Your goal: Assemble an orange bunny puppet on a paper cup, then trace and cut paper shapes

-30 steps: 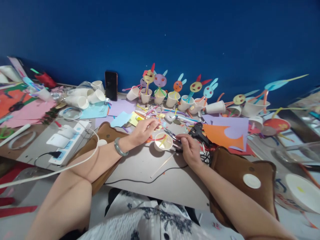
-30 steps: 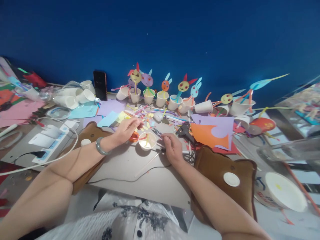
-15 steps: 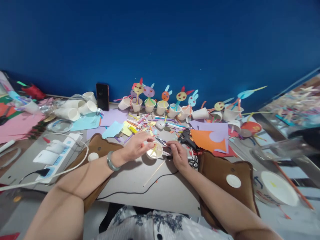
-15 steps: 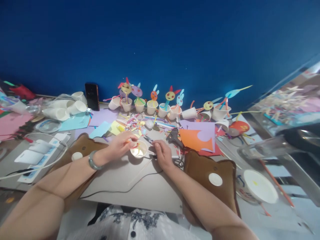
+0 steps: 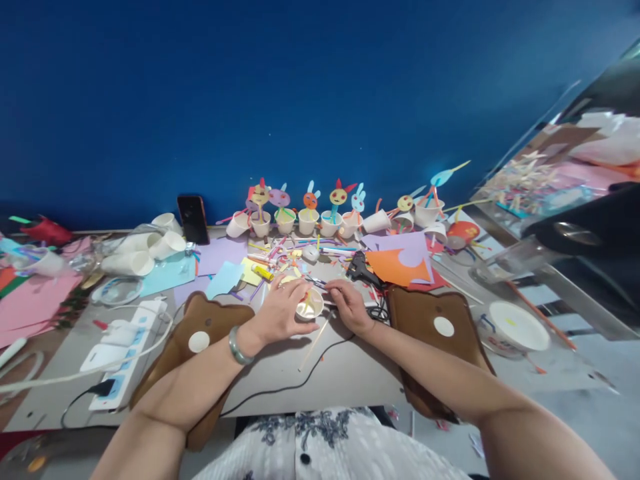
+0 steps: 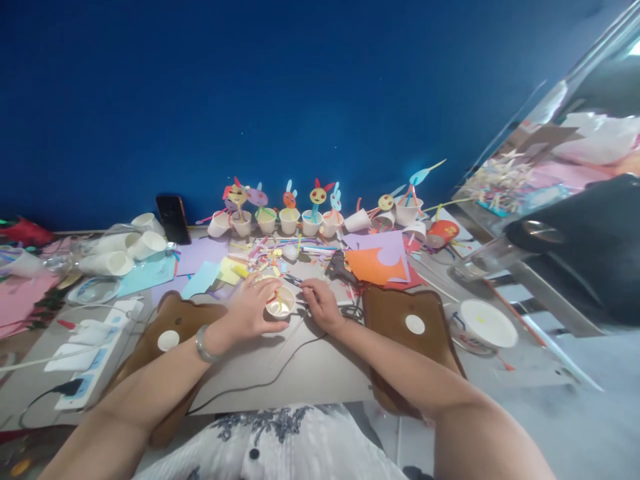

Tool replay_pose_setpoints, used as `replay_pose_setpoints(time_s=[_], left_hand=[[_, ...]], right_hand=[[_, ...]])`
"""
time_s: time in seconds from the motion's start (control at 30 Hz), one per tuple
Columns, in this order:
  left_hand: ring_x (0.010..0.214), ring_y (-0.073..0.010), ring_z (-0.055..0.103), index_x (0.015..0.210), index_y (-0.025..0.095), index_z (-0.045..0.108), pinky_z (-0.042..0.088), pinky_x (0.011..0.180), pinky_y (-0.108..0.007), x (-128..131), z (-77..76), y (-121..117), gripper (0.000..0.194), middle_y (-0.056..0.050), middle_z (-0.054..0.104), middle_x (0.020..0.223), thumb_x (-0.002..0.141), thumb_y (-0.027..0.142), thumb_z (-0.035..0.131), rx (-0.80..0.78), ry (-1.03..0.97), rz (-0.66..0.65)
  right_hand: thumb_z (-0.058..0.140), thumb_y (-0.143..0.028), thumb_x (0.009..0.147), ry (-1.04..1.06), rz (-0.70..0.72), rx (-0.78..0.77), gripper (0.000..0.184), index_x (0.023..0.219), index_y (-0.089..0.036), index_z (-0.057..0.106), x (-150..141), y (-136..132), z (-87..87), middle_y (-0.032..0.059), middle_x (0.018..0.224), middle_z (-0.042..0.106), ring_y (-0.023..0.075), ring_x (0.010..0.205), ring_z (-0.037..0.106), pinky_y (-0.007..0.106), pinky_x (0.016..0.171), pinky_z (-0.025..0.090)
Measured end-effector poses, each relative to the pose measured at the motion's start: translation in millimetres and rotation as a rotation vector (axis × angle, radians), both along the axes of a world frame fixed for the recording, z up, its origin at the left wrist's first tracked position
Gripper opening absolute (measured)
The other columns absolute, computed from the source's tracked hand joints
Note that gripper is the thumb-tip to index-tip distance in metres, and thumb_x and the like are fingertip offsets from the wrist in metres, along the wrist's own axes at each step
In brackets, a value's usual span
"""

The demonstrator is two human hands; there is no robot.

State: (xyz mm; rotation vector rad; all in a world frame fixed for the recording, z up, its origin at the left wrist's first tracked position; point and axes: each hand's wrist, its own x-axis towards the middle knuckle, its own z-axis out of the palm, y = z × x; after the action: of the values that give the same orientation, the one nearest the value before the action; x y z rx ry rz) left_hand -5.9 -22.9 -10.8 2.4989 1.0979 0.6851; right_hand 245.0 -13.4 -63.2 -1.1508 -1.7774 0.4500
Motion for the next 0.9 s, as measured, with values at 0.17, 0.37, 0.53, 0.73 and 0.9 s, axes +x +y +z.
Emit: replay_pose_setpoints(time_s=[0.17,0.37,0.53,0.73,0.9], left_hand=[[0.134,-0.0374,0.069,0.152,0.018,0.056,0.031,0.131,-0.061,2,-5.1,3,0.087,-0.018,0.074,0.142,0.084,0.065,0.083,-0.049,0.038,0.022],[0.133,-0.0365,0.071,0.154,0.021,0.054,0.031,0.132,-0.061,7,-12.9,1,0.084,-0.016,0.076,0.139,0.086,0.063,0.081,-0.078,0.004,0.033],[0.135,-0.0360,0.070,0.155,0.017,0.053,0.033,0.132,-0.058,8,-14.8,2,0.088,-0.018,0.074,0.144,0.087,0.067,0.079,-0.080,-0.010,0.032],[0.136,-0.0362,0.070,0.154,0.016,0.054,0.036,0.131,-0.056,7,-16.3,5,0.081,-0.019,0.071,0.148,0.091,0.064,0.076,-0.055,0.029,0.023],[0.135,-0.0359,0.069,0.145,0.017,0.063,0.037,0.130,-0.056,8,-13.5,4,0.070,-0.018,0.073,0.145,0.092,0.059,0.078,-0.005,0.049,0.022]], right_hand=[[0.045,-0.056,0.112,-0.088,0.051,0.026,0.044,0.104,-0.024,0.073,4,-5,2.5,0.0106,0.098,0.080,0.0259,0.094,0.076,0.044,0.086,0.062],[0.053,-0.046,0.110,-0.160,0.134,0.081,0.029,0.108,-0.025,0.073,4,-16,13.5,0.0111,0.102,0.081,0.0284,0.097,0.077,0.047,0.089,0.061],[0.059,-0.032,0.107,-0.239,0.157,0.185,0.017,0.115,-0.024,0.071,6,-29,22.2,0.0115,0.107,0.081,0.0297,0.102,0.077,0.047,0.087,0.061],[0.063,-0.024,0.103,-0.359,0.102,0.233,0.023,0.124,-0.026,0.071,24,-60,24.5,0.0124,0.114,0.080,0.0309,0.102,0.078,0.049,0.087,0.063],[0.061,-0.023,0.104,-0.415,0.026,0.249,0.028,0.131,-0.025,0.066,35,-81,19.0,0.0142,0.117,0.078,0.0318,0.105,0.078,0.050,0.088,0.066]])
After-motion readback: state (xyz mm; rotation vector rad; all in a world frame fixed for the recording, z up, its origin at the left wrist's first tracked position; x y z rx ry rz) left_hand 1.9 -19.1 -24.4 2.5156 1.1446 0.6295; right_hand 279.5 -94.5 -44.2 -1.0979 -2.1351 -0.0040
